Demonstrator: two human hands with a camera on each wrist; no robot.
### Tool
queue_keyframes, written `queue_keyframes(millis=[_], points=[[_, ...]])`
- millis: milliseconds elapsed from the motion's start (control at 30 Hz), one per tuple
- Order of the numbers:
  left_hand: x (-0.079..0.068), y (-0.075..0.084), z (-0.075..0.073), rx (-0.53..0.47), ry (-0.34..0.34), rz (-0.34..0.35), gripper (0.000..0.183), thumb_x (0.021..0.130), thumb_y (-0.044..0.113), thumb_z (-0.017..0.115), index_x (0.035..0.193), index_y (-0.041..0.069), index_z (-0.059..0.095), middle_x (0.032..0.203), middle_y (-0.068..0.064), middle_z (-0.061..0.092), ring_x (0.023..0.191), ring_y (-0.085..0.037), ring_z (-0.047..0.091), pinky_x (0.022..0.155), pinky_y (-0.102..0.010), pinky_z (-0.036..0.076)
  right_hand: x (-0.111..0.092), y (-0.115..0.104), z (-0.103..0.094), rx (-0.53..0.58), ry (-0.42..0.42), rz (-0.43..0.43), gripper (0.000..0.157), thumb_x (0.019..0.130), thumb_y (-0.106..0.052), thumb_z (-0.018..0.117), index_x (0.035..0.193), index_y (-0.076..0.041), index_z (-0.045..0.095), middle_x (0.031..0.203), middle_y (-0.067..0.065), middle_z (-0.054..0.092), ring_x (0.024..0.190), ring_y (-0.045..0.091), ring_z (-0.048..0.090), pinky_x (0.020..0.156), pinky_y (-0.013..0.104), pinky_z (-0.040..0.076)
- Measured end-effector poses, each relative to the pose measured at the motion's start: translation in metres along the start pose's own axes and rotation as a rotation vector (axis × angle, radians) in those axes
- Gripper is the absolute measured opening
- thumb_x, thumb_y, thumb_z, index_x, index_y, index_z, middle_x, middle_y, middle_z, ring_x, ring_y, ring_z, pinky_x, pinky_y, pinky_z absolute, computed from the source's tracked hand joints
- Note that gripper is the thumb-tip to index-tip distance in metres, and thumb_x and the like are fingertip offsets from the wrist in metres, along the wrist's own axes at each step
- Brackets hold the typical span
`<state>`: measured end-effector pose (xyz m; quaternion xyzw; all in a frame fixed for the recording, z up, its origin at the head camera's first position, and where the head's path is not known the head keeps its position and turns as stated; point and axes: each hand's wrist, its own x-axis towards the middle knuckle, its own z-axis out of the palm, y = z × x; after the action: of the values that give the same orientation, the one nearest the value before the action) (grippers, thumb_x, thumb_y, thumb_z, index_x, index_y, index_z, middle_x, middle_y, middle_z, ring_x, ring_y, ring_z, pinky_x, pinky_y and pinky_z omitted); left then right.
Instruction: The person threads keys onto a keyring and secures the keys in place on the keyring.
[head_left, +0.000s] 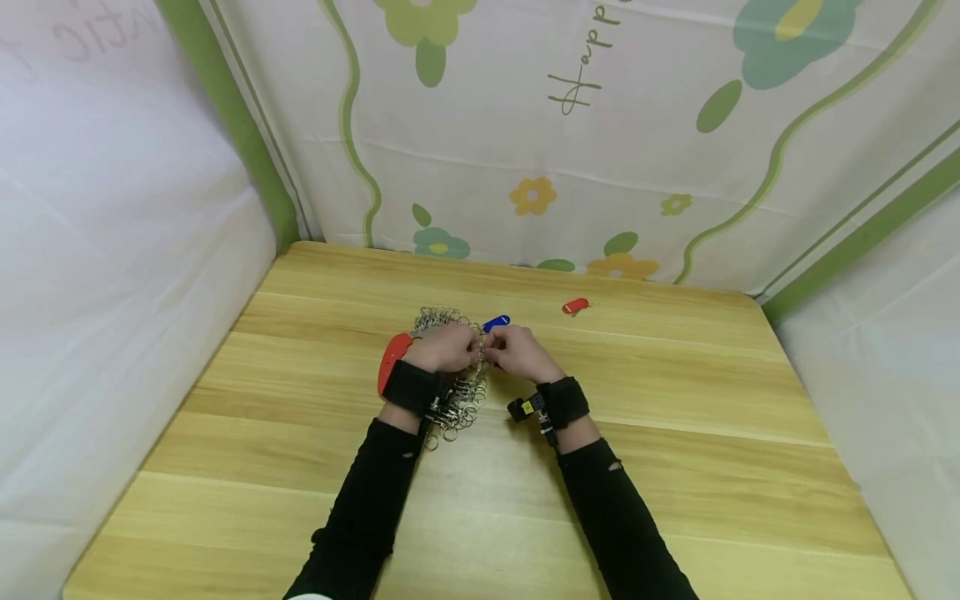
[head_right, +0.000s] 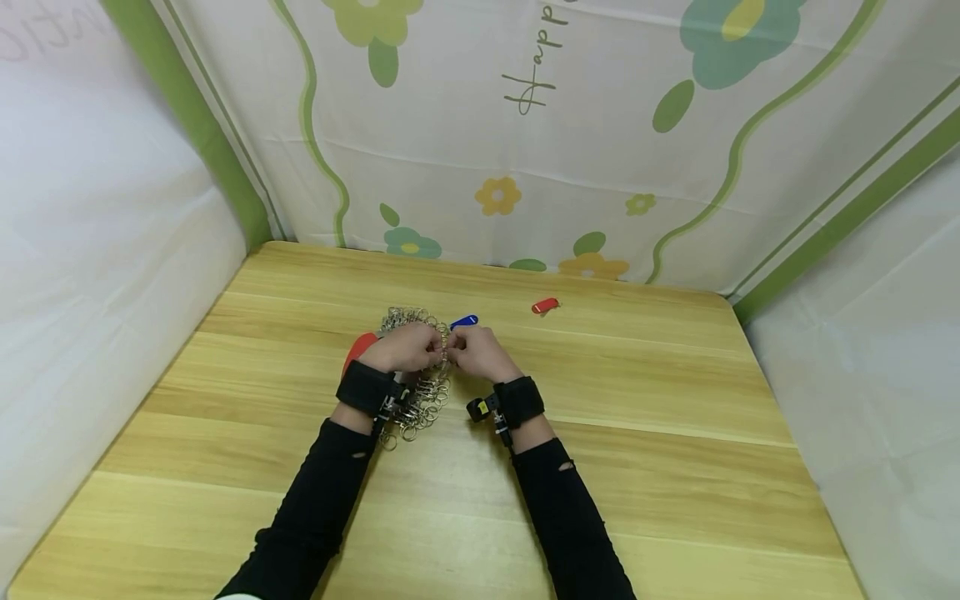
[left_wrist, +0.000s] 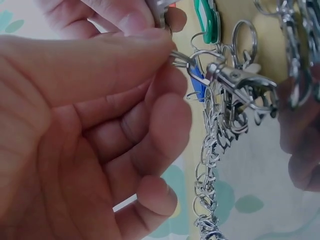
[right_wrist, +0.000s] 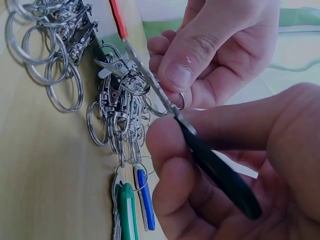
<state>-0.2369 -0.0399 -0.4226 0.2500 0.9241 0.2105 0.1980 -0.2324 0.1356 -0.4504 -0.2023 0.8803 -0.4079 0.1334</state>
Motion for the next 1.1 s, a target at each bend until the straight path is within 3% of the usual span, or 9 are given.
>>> queue_keyframes(millis=[433, 900, 1100], points=[[-0.0005, -0.0016, 0.0013, -0.022, 0.037, 0.009, 0.031, 0.094, 0.009, 0.054, 0.065, 0.013, 0.045, 0.059, 0.001, 0.033, 0.050, -0.013, 0.030, 0.054, -0.026, 0.026, -0.0010, -0.0027, 0.0000, 0.000, 0.033, 0.038, 0.008, 0.094, -0.010, 0.059, 0.089, -0.007, 0.065, 0.080, 0.009, 0.064, 0.061, 0.017, 0.053, 0.055, 0.028, 0.041], [0.0004, 0.0007, 0.0008, 0.023, 0.012, -0.013, 0.033, 0.097, 0.013, 0.050, 0.064, 0.014, 0.047, 0.056, 0.001, 0.038, 0.047, -0.013, 0.036, 0.051, -0.026, 0.030, -0.0015, -0.0028, -0.0007, 0.005, 0.003, 0.017, 0.007, 0.091, -0.004, 0.059, 0.088, -0.006, 0.065, 0.079, 0.006, 0.066, 0.068, 0.023, 0.062, 0.057, 0.029, 0.046], [-0.0010, 0.0006, -0.0002, -0.009, 0.024, 0.000, 0.030, 0.095, 0.012, 0.054, 0.065, 0.014, 0.051, 0.058, 0.001, 0.041, 0.048, -0.013, 0.037, 0.052, -0.026, 0.030, -0.0013, -0.0038, -0.0006, -0.011, 0.020, 0.031, 0.008, 0.092, -0.008, 0.059, 0.089, -0.006, 0.066, 0.078, 0.004, 0.066, 0.065, 0.017, 0.059, 0.057, 0.028, 0.045]])
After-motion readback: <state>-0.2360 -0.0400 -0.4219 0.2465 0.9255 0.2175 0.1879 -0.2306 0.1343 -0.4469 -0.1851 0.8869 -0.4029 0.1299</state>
